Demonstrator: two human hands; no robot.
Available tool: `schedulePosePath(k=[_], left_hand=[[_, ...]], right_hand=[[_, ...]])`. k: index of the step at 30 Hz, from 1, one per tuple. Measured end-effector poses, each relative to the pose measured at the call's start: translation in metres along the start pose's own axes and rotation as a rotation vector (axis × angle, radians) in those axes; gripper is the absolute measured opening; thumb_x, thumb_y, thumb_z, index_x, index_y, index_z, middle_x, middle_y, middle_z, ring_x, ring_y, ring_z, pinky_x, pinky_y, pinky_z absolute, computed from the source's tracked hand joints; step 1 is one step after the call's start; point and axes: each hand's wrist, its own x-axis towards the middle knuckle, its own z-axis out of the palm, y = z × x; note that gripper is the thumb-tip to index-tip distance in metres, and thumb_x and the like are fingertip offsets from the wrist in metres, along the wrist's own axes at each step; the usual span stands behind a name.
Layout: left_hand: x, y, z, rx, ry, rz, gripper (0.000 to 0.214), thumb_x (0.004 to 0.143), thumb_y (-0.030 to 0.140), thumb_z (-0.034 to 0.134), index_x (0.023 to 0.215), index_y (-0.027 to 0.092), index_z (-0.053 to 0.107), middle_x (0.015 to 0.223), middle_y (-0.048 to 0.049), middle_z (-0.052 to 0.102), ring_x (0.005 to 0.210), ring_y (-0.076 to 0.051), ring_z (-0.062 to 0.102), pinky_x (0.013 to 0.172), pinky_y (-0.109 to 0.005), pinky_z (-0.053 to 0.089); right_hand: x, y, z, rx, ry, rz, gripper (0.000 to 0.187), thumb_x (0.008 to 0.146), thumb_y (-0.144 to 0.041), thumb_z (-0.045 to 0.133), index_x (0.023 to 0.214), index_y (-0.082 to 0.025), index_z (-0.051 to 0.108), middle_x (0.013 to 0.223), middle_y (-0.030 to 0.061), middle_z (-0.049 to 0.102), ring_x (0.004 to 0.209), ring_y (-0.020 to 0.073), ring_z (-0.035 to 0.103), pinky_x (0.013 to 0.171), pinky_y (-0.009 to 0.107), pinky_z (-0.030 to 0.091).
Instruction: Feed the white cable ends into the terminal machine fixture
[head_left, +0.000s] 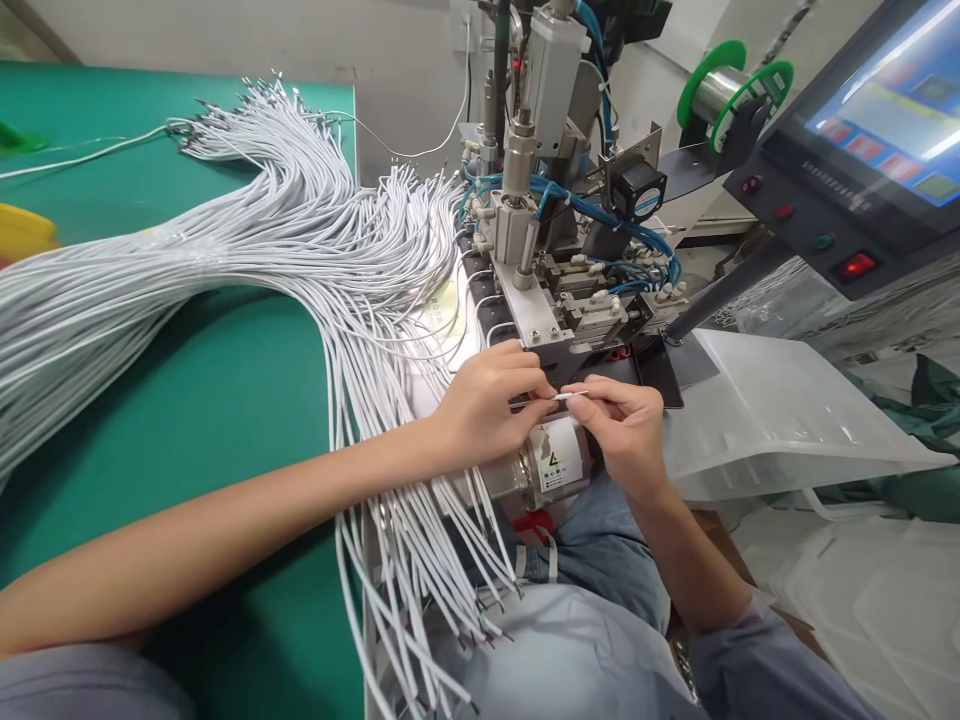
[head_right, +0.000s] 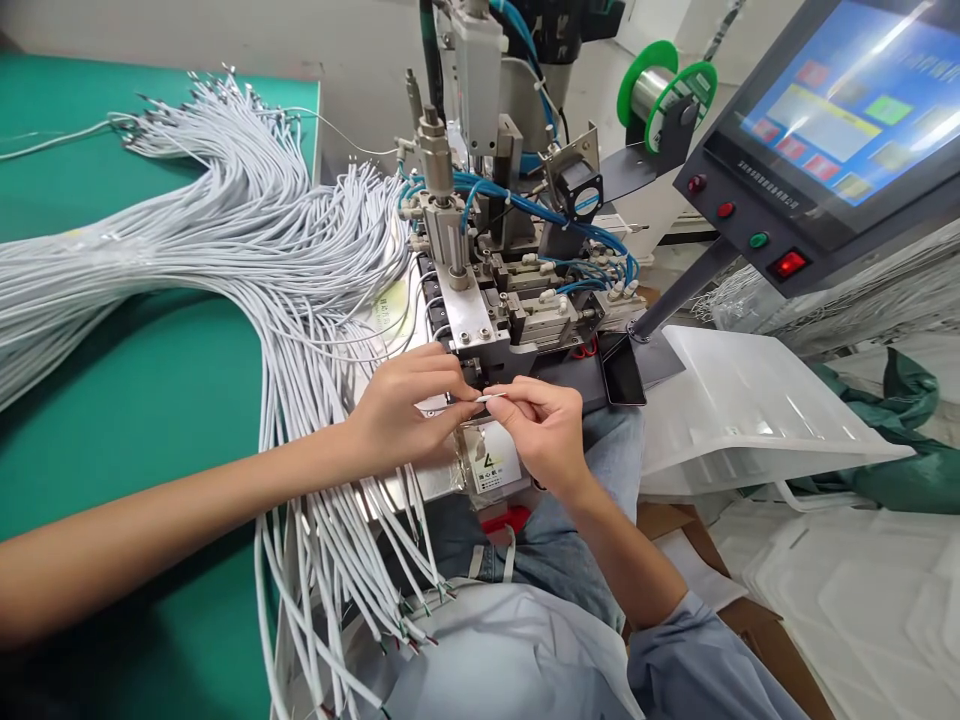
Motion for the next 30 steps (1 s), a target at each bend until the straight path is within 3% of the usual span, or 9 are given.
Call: schedulePosePath(k=[4, 6, 9, 12, 15, 19, 22, 27, 30], left_hand=[[-0.001, 0.001, 0.002, -0.092, 0.03, -0.068, 0.022, 0.079, 0.018, 0.062, 0.059, 0.015, 0.054, 0.058, 0.0011, 0.056, 0.059, -0.009, 0.047, 0.055, -0.021, 0.038], [-0.002, 0.001, 0.002, -0.019, 0.059, -0.032, 0.022, 0.08, 0.019, 0.061, 0.06, 0.015, 0.053, 0.057, 0.0019, 0.055, 0.057, -0.009, 0.046, 0.054, -0.021, 0.036], [-0.003, -0.001, 0.0, 0.328, 0.13, 0.192, 0.024, 0.083, 0.015, 0.056, 0.06, 0.015, 0.052, 0.057, 0.0019, 0.052, 0.055, -0.009, 0.043, 0.052, -0.024, 0.03], [-0.004, -0.002, -0.003, 0.626, 0.152, 0.435, 0.027, 0.084, 0.01, 0.053, 0.058, 0.016, 0.05, 0.059, 0.0013, 0.052, 0.057, -0.01, 0.043, 0.053, -0.026, 0.028], [-0.005, -0.003, -0.002, 0.61, 0.142, 0.387, 0.027, 0.085, 0.012, 0.053, 0.058, 0.016, 0.052, 0.058, 0.0012, 0.052, 0.056, -0.01, 0.044, 0.051, -0.026, 0.029], [-0.009, -0.006, 0.007, 0.253, 0.063, 0.127, 0.018, 0.087, 0.022, 0.054, 0.073, 0.015, 0.063, 0.064, 0.0005, 0.058, 0.057, -0.008, 0.051, 0.051, -0.021, 0.038], [-0.011, -0.01, 0.011, 0.084, -0.071, 0.079, 0.019, 0.09, 0.019, 0.048, 0.087, 0.014, 0.065, 0.074, -0.0019, 0.062, 0.063, -0.007, 0.057, 0.056, -0.017, 0.045], [-0.011, -0.018, 0.012, 0.457, -0.329, 0.082, 0.025, 0.084, 0.006, 0.039, 0.089, 0.01, 0.063, 0.077, -0.0049, 0.057, 0.056, -0.009, 0.053, 0.05, -0.02, 0.044], [-0.01, -0.021, 0.013, 0.532, -0.416, 0.068, 0.023, 0.083, 0.004, 0.04, 0.087, 0.01, 0.062, 0.077, -0.0045, 0.055, 0.057, -0.01, 0.053, 0.052, -0.021, 0.045]], right_hand=[[-0.005, 0.006, 0.012, 0.141, 0.014, -0.011, 0.011, 0.076, -0.025, 0.066, 0.078, -0.019, 0.074, 0.057, -0.0033, 0.046, 0.05, 0.0071, 0.037, 0.045, 0.022, 0.028], [-0.008, 0.006, 0.017, 0.064, 0.076, -0.076, 0.012, 0.079, -0.023, 0.062, 0.08, -0.018, 0.074, 0.057, -0.0033, 0.046, 0.05, 0.0071, 0.037, 0.045, 0.022, 0.03], [-0.009, 0.001, 0.017, -0.227, 0.181, -0.296, 0.013, 0.079, -0.016, 0.06, 0.082, -0.015, 0.072, 0.054, -0.0043, 0.042, 0.048, 0.0067, 0.034, 0.045, 0.022, 0.03], [-0.005, -0.004, 0.01, -0.399, 0.106, -0.38, 0.012, 0.079, -0.013, 0.059, 0.074, -0.014, 0.069, 0.05, -0.0059, 0.035, 0.046, 0.0066, 0.031, 0.045, 0.023, 0.029], [0.002, -0.004, 0.006, -0.339, 0.006, -0.293, 0.017, 0.079, -0.015, 0.058, 0.063, -0.015, 0.064, 0.049, -0.0066, 0.028, 0.047, 0.0073, 0.031, 0.047, 0.024, 0.03], [0.005, 0.003, 0.008, -0.236, 0.08, -0.247, 0.02, 0.08, -0.019, 0.058, 0.061, -0.015, 0.063, 0.049, -0.0064, 0.027, 0.048, 0.0078, 0.031, 0.047, 0.024, 0.029], [0.005, 0.012, 0.006, -0.216, 0.083, -0.173, 0.02, 0.08, -0.023, 0.058, 0.063, -0.015, 0.064, 0.05, -0.0059, 0.029, 0.048, 0.0078, 0.031, 0.048, 0.024, 0.03], [0.013, 0.033, -0.009, -0.145, -0.029, 0.053, 0.021, 0.081, -0.028, 0.054, 0.07, -0.015, 0.067, 0.064, 0.0006, 0.055, 0.06, 0.0113, 0.05, 0.055, 0.024, 0.039], [0.021, 0.045, -0.014, -0.088, -0.045, 0.179, 0.021, 0.078, -0.031, 0.055, 0.072, -0.015, 0.067, 0.062, 0.0001, 0.056, 0.058, 0.0116, 0.05, 0.055, 0.025, 0.04]])
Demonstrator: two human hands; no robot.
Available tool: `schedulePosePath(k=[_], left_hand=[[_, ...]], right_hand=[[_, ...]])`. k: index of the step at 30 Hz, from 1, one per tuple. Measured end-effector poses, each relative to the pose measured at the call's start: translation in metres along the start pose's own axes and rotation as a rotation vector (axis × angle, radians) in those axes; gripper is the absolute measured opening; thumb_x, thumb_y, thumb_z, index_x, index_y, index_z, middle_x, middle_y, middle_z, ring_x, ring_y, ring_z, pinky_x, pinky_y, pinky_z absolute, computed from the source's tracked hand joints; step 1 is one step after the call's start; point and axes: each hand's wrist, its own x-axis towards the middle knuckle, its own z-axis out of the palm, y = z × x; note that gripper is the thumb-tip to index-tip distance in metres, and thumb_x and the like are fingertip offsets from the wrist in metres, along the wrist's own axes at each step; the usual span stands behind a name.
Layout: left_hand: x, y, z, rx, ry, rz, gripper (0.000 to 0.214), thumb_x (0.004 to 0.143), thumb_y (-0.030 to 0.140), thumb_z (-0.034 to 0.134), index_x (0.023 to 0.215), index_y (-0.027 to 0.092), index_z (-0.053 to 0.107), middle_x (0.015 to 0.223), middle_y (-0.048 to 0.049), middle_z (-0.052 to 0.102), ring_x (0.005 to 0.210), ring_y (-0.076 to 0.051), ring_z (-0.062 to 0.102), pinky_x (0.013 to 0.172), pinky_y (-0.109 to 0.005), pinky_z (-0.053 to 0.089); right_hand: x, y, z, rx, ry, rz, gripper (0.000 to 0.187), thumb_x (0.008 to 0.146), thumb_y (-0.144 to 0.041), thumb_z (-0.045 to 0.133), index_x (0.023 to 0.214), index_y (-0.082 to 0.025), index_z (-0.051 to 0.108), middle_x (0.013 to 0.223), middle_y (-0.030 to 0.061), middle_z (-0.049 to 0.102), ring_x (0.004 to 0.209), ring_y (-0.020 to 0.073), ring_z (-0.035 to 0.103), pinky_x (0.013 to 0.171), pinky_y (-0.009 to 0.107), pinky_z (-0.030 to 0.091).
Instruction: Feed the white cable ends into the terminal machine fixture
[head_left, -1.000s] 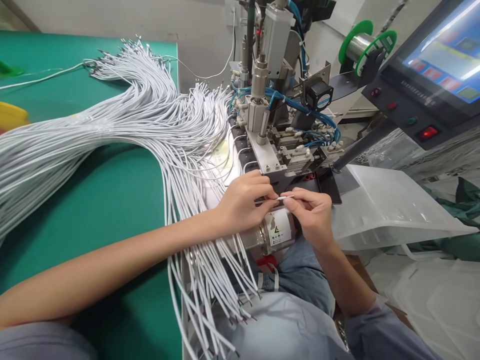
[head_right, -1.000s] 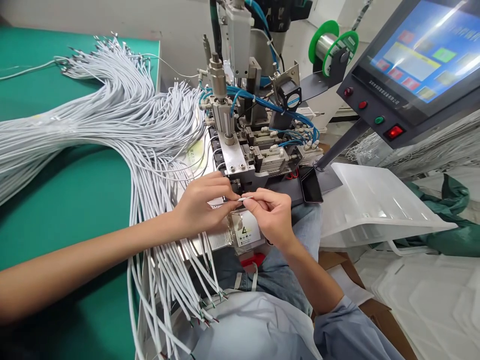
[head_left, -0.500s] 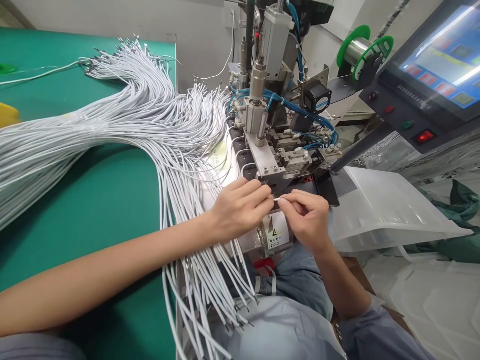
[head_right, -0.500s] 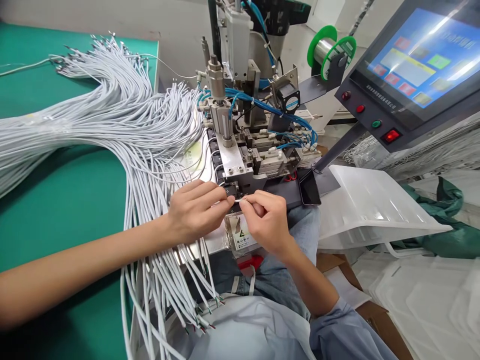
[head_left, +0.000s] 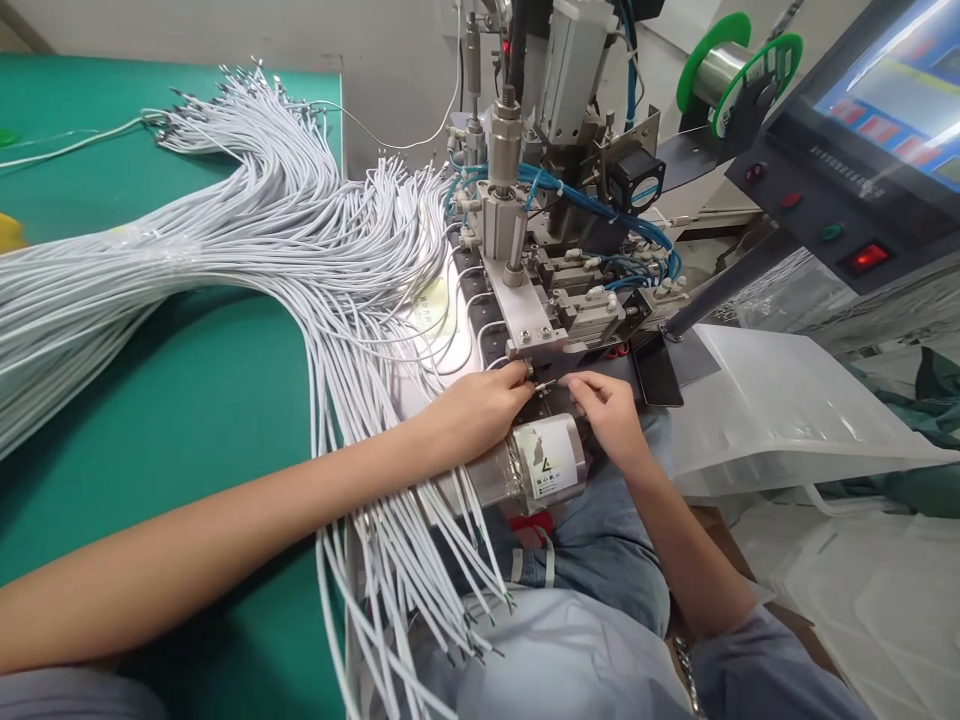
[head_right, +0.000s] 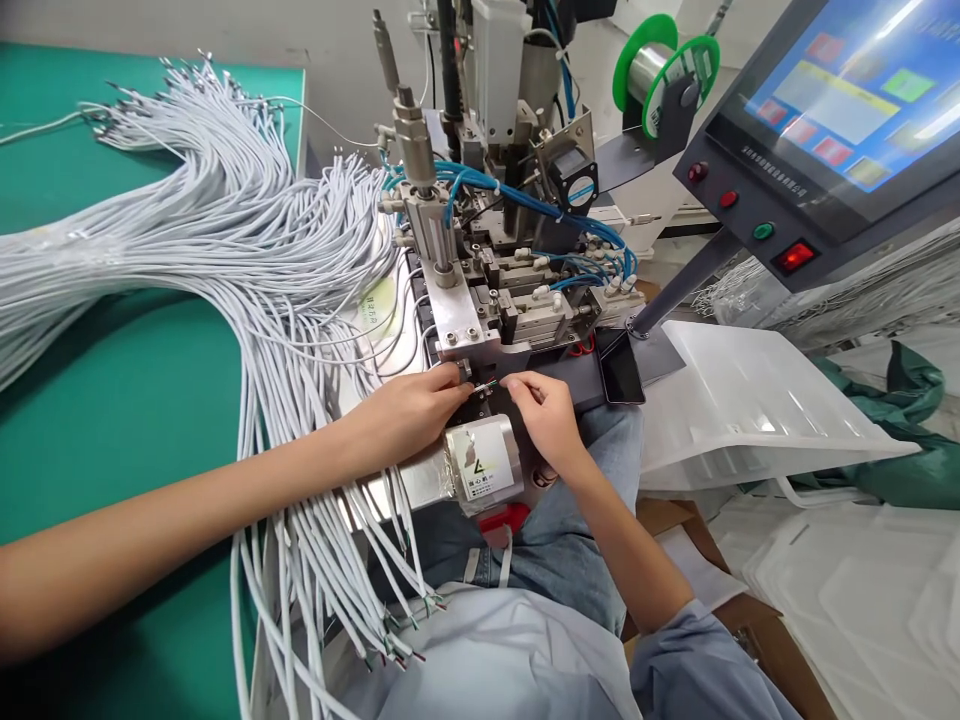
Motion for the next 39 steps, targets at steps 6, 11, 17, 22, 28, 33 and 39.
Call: schedulePosePath(k=[6, 11, 17, 22, 28, 33, 39], left_hand=[[0.001, -0.002, 0.003, -0.01, -0.049, 0.003, 0.024, 0.086, 0.006, 0.038, 0.089, 0.01, 0.062, 0.08, -0.0054, 0.054, 0.06, -0.011, 0.054, 0.056, -0.022, 0.047], [0.002, -0.003, 0.002, -0.023, -0.107, 0.019, 0.026, 0.087, 0.009, 0.039, 0.101, 0.011, 0.061, 0.085, -0.0064, 0.055, 0.068, -0.013, 0.059, 0.059, -0.023, 0.049], [0.004, -0.001, -0.004, 0.016, -0.171, 0.005, 0.033, 0.083, 0.007, 0.046, 0.113, 0.015, 0.057, 0.093, -0.0079, 0.056, 0.072, -0.015, 0.062, 0.059, -0.025, 0.049], [0.004, -0.001, -0.007, 0.01, -0.19, 0.034, 0.026, 0.085, 0.01, 0.046, 0.108, 0.013, 0.058, 0.094, -0.0095, 0.057, 0.074, -0.017, 0.062, 0.06, -0.027, 0.05], [0.004, 0.001, -0.01, 0.091, -0.206, 0.088, 0.027, 0.086, 0.008, 0.043, 0.11, 0.009, 0.055, 0.092, -0.0104, 0.057, 0.071, -0.017, 0.061, 0.058, -0.028, 0.048], [0.004, 0.008, -0.023, 0.193, -0.204, 0.088, 0.012, 0.08, 0.004, 0.052, 0.084, 0.009, 0.062, 0.074, -0.0076, 0.058, 0.067, -0.02, 0.06, 0.054, -0.029, 0.044], [0.002, 0.018, -0.04, 0.198, -0.347, -0.057, 0.012, 0.074, 0.002, 0.06, 0.067, 0.011, 0.061, 0.07, -0.0072, 0.06, 0.068, -0.022, 0.061, 0.049, -0.028, 0.04]], right_hand=[[0.009, 0.005, 0.007, 0.112, -0.079, 0.112, 0.02, 0.073, -0.034, 0.059, 0.066, -0.016, 0.061, 0.057, -0.0024, 0.052, 0.051, 0.0093, 0.045, 0.051, 0.024, 0.036], [0.01, 0.005, 0.011, 0.143, -0.088, 0.148, 0.019, 0.072, -0.034, 0.061, 0.063, -0.016, 0.058, 0.054, -0.004, 0.049, 0.05, 0.0085, 0.043, 0.051, 0.023, 0.035], [0.01, 0.006, 0.01, 0.118, -0.093, 0.167, 0.021, 0.072, -0.035, 0.059, 0.063, -0.016, 0.058, 0.053, -0.003, 0.052, 0.049, 0.0089, 0.045, 0.049, 0.023, 0.036], [0.01, 0.008, 0.008, 0.069, -0.119, 0.133, 0.026, 0.075, -0.038, 0.055, 0.063, -0.016, 0.057, 0.055, -0.0011, 0.054, 0.05, 0.01, 0.047, 0.048, 0.023, 0.036], [0.012, 0.015, 0.011, 0.039, -0.218, 0.025, 0.03, 0.082, -0.041, 0.051, 0.062, -0.019, 0.043, 0.051, -0.0064, 0.035, 0.047, 0.0075, 0.031, 0.044, 0.021, 0.026], [0.014, 0.018, 0.015, 0.082, -0.204, 0.057, 0.029, 0.079, -0.039, 0.051, 0.06, -0.02, 0.041, 0.051, -0.0072, 0.028, 0.047, 0.0073, 0.025, 0.044, 0.022, 0.023], [0.01, 0.017, 0.012, 0.035, -0.157, 0.049, 0.028, 0.08, -0.037, 0.05, 0.06, -0.02, 0.043, 0.051, -0.0068, 0.031, 0.048, 0.0084, 0.029, 0.046, 0.023, 0.027]])
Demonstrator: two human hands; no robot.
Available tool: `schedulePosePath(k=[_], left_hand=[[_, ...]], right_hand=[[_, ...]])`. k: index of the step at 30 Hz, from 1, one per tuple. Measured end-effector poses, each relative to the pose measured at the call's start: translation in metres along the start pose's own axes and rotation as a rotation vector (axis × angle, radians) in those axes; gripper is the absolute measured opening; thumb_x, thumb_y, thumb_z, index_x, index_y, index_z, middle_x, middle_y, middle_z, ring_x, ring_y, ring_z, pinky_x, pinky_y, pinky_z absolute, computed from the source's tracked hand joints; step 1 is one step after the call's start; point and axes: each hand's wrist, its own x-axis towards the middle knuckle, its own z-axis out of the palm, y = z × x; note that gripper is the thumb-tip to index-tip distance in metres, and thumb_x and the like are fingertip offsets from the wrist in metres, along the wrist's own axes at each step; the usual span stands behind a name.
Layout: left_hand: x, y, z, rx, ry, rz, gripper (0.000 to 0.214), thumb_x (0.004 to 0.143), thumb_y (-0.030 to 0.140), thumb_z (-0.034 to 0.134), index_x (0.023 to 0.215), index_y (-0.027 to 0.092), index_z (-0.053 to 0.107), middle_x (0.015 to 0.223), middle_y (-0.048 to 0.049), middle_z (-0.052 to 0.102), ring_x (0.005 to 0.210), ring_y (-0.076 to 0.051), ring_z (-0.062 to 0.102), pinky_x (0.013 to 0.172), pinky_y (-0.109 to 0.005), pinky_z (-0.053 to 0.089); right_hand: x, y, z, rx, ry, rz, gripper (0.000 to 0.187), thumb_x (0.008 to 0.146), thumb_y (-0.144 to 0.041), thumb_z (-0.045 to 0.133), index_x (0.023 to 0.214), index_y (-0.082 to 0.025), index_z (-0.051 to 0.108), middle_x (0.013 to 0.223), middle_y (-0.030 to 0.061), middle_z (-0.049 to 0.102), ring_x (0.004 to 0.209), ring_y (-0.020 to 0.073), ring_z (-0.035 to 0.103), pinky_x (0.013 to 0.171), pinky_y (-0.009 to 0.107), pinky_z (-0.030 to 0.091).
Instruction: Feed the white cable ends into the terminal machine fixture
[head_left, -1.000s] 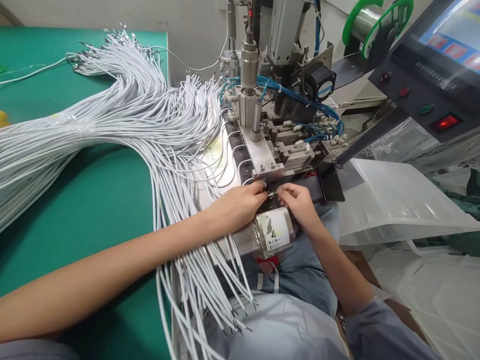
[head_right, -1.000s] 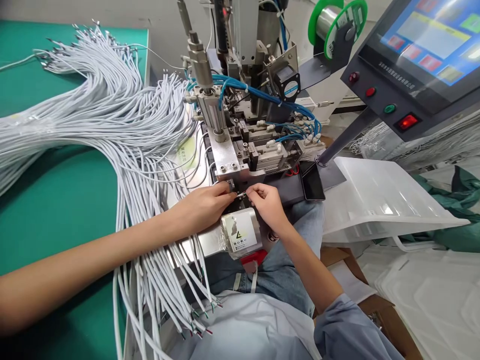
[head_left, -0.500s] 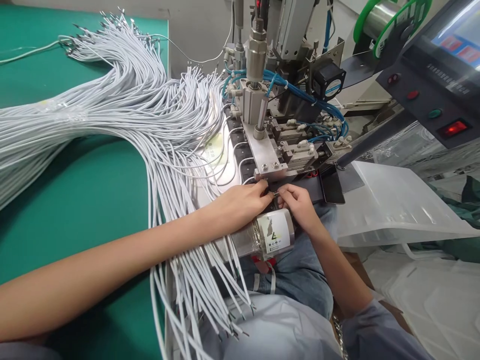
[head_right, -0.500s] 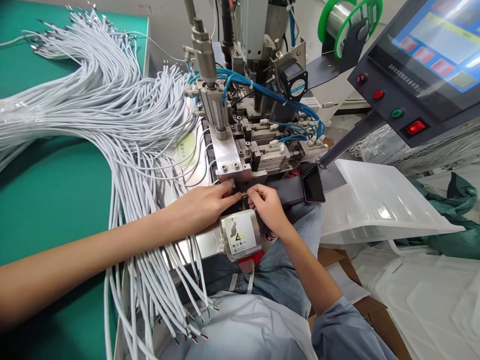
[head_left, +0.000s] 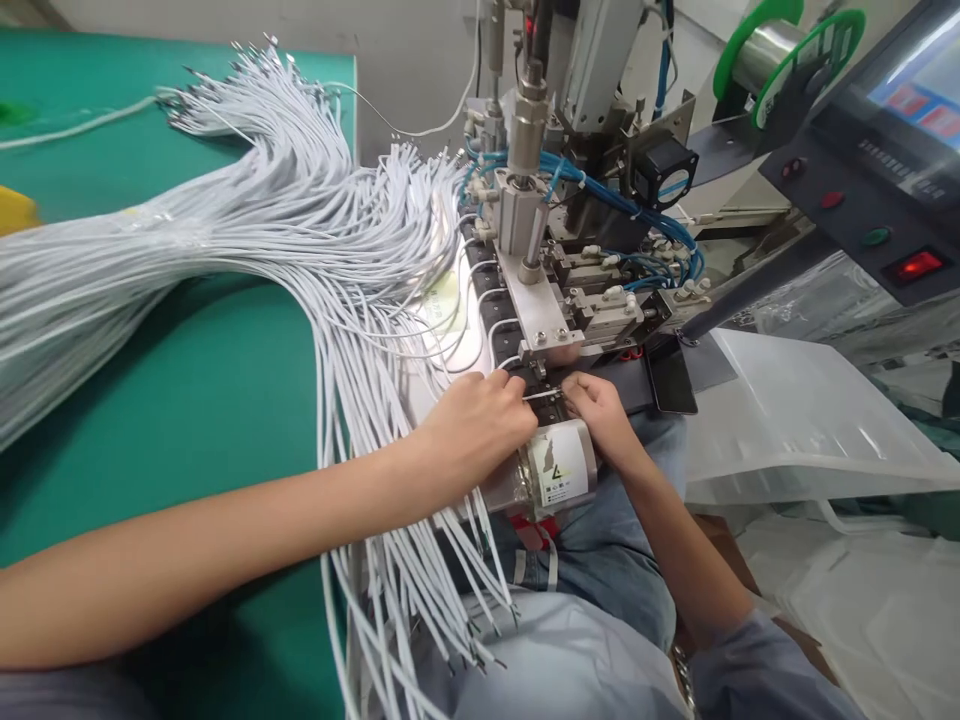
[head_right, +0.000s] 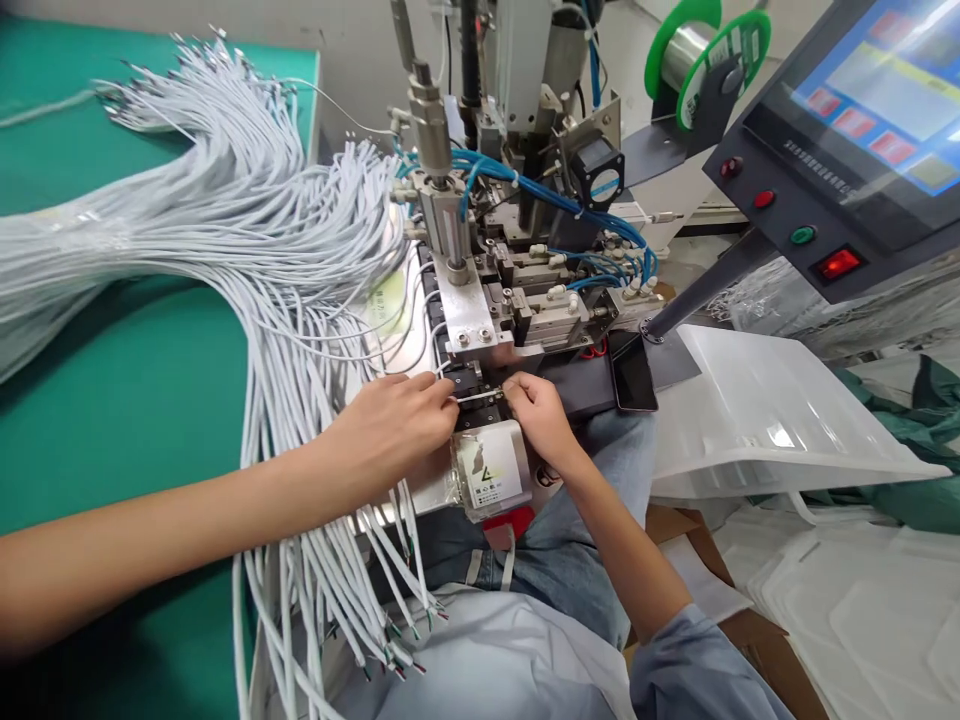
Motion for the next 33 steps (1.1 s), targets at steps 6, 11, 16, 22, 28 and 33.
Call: schedulePosePath(k=[6, 11, 16, 22, 28, 33], left_hand=[[0.002, -0.008, 0.007, 0.03, 0.003, -0.162, 0.016, 0.077, -0.003, 0.052, 0.077, 0.009, 0.062, 0.078, -0.01, 0.061, 0.072, -0.022, 0.062, 0.044, -0.024, 0.033], [0.006, -0.014, 0.012, 0.0, 0.013, -0.235, 0.018, 0.078, -0.002, 0.048, 0.081, 0.008, 0.062, 0.076, -0.0107, 0.061, 0.068, -0.022, 0.062, 0.045, -0.025, 0.034], [-0.002, 0.001, 0.011, -0.073, 0.23, -0.04, 0.007, 0.076, 0.007, 0.053, 0.075, 0.011, 0.059, 0.072, -0.0066, 0.058, 0.062, -0.018, 0.058, 0.044, -0.025, 0.033], [-0.016, 0.03, 0.004, -0.291, 0.507, 0.311, 0.018, 0.088, 0.018, 0.045, 0.074, 0.014, 0.055, 0.07, -0.002, 0.053, 0.059, -0.011, 0.051, 0.039, -0.024, 0.027], [-0.001, 0.012, 0.017, -0.62, 0.411, 0.157, 0.029, 0.095, 0.028, 0.039, 0.106, 0.01, 0.058, 0.088, -0.008, 0.062, 0.074, -0.013, 0.06, 0.061, -0.023, 0.045], [0.007, -0.003, 0.025, -0.756, 0.557, 0.187, 0.026, 0.093, 0.022, 0.041, 0.098, 0.012, 0.065, 0.075, -0.0051, 0.063, 0.066, -0.011, 0.058, 0.058, -0.021, 0.043]], right_hand=[[-0.062, -0.027, 0.011, -0.301, 0.414, -0.175, 0.024, 0.086, -0.03, 0.048, 0.066, -0.019, 0.053, 0.051, -0.0049, 0.043, 0.046, 0.009, 0.039, 0.044, 0.022, 0.032], [-0.107, -0.039, 0.036, -0.526, 0.078, -0.224, 0.009, 0.083, -0.027, 0.057, 0.084, -0.018, 0.061, 0.059, -0.0026, 0.064, 0.046, 0.0106, 0.057, 0.048, 0.021, 0.045], [-0.113, -0.035, 0.046, -0.656, 0.049, -0.247, 0.009, 0.082, -0.023, 0.056, 0.088, -0.018, 0.061, 0.063, 0.0, 0.07, 0.051, 0.0152, 0.065, 0.05, 0.024, 0.048], [-0.111, -0.043, 0.033, -0.846, 0.102, -0.328, 0.02, 0.079, -0.024, 0.052, 0.06, -0.019, 0.054, 0.048, 0.0033, 0.061, 0.04, 0.0165, 0.056, 0.038, 0.026, 0.035], [-0.083, -0.061, 0.006, -0.497, 0.276, -0.25, 0.016, 0.076, -0.024, 0.061, 0.091, -0.021, 0.061, 0.066, -0.0004, 0.065, 0.057, 0.0141, 0.061, 0.056, 0.025, 0.05], [-0.061, -0.059, 0.006, -0.118, 0.35, -0.237, 0.012, 0.074, -0.028, 0.067, 0.08, -0.019, 0.063, 0.069, 0.001, 0.066, 0.06, 0.0139, 0.063, 0.056, 0.026, 0.052]])
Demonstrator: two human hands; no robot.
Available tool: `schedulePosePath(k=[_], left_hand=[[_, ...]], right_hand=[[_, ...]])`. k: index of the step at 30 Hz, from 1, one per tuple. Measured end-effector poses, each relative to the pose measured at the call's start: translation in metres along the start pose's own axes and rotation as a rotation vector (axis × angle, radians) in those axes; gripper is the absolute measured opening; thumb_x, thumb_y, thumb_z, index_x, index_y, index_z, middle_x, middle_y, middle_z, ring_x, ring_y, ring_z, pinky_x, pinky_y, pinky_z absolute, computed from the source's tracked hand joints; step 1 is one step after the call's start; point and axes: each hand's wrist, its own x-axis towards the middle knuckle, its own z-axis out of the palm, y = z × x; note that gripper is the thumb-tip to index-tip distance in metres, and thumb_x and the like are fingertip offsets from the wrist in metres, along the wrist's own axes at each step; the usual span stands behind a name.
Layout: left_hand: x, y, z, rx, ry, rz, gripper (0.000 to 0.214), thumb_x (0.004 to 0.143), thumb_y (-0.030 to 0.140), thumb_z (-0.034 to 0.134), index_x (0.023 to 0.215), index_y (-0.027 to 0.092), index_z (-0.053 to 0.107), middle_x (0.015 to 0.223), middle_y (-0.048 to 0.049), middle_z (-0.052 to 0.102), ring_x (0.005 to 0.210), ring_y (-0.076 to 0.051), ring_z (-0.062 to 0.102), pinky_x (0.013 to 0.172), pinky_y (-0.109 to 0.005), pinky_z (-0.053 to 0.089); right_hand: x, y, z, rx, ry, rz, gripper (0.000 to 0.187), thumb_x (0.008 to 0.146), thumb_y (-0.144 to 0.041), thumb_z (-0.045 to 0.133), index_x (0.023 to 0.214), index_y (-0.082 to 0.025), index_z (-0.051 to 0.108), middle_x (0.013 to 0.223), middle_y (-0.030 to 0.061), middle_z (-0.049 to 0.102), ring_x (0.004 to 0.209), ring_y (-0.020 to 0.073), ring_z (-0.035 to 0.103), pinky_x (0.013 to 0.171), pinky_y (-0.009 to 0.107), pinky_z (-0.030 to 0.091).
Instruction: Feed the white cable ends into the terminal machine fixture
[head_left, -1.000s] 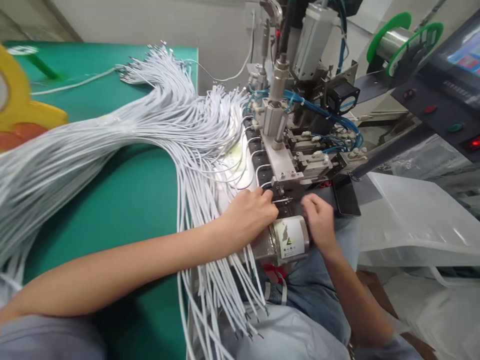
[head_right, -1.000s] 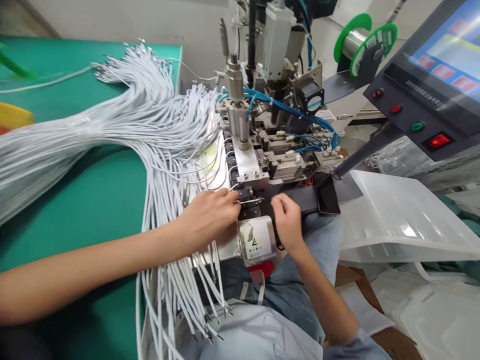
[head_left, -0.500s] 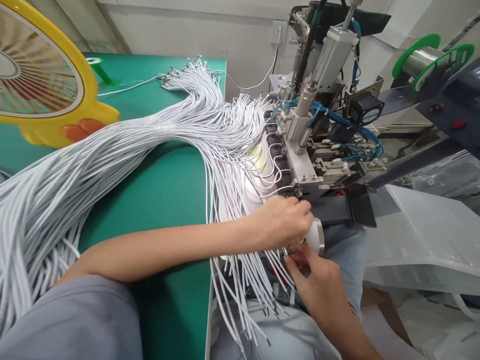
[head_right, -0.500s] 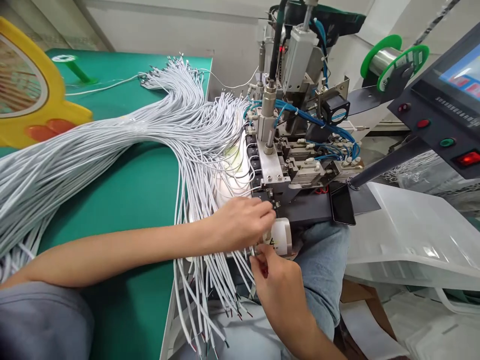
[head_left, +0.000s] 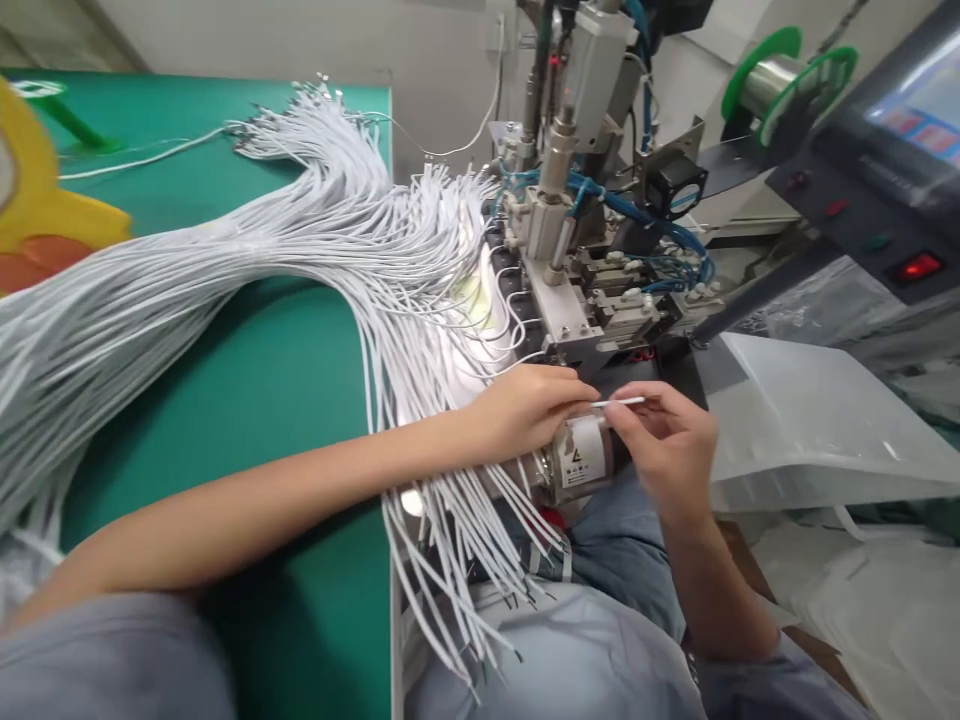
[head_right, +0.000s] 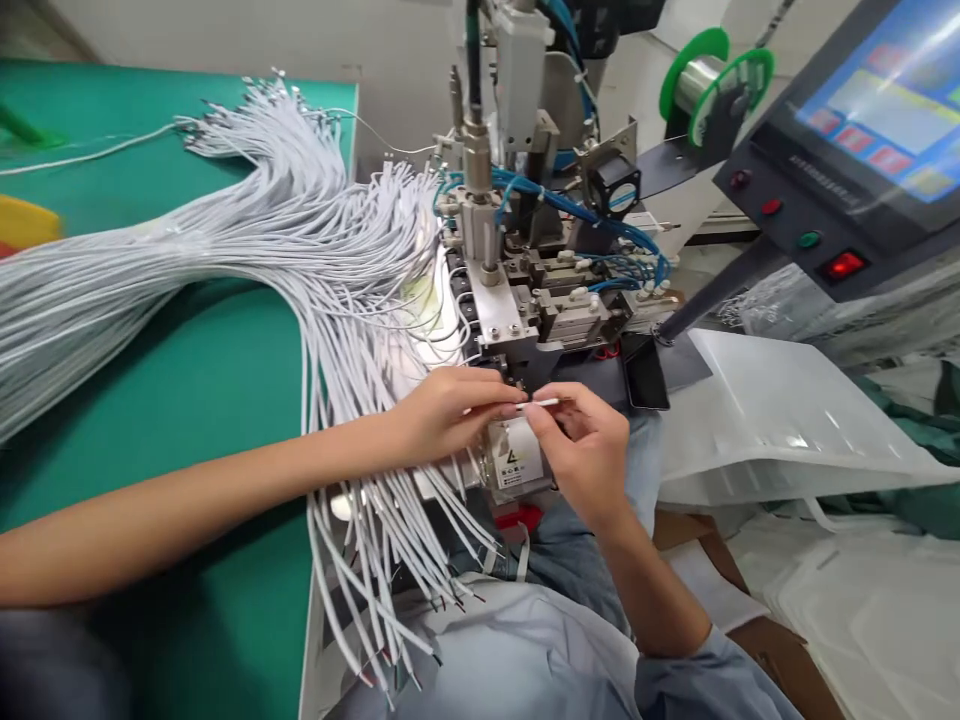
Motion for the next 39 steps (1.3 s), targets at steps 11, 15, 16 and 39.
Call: schedulePosePath(k=[11, 15, 16, 39], left_hand=[[0.005, 0.003, -0.005, -0.1, 0.059, 0.016, 0.02, 0.088, 0.014, 0.046, 0.086, 0.011, 0.065, 0.077, -0.0058, 0.063, 0.068, -0.011, 0.056, 0.06, -0.021, 0.043], [0.005, 0.006, -0.001, -0.204, 0.093, -0.023, 0.021, 0.089, 0.013, 0.045, 0.086, 0.013, 0.065, 0.076, -0.0044, 0.063, 0.069, -0.01, 0.056, 0.061, -0.02, 0.044], [0.004, 0.007, 0.0, -0.198, 0.124, -0.035, 0.02, 0.089, 0.013, 0.046, 0.083, 0.013, 0.065, 0.071, -0.0033, 0.061, 0.065, -0.009, 0.055, 0.058, -0.019, 0.043], [0.003, 0.002, -0.006, 0.369, 0.241, 0.228, 0.019, 0.086, 0.013, 0.051, 0.07, 0.015, 0.06, 0.061, -0.0008, 0.056, 0.058, -0.011, 0.042, 0.052, -0.026, 0.032]], right_hand=[[0.005, 0.001, 0.014, 0.144, 0.13, -0.004, 0.011, 0.077, -0.025, 0.064, 0.085, -0.018, 0.064, 0.064, -0.0009, 0.062, 0.055, 0.0111, 0.059, 0.054, 0.025, 0.05], [0.001, 0.002, 0.022, 0.079, 0.155, -0.17, 0.008, 0.08, -0.021, 0.062, 0.083, -0.019, 0.068, 0.077, 0.0024, 0.061, 0.068, 0.0123, 0.058, 0.058, 0.026, 0.048], [0.0, 0.002, 0.023, 0.025, 0.169, -0.213, 0.009, 0.08, -0.02, 0.061, 0.085, -0.019, 0.069, 0.078, 0.0026, 0.06, 0.07, 0.0127, 0.058, 0.059, 0.027, 0.048], [0.007, 0.006, 0.018, -0.183, 0.097, -0.355, 0.014, 0.081, -0.017, 0.057, 0.077, -0.016, 0.07, 0.051, -0.0046, 0.037, 0.047, 0.0076, 0.033, 0.045, 0.024, 0.029]])
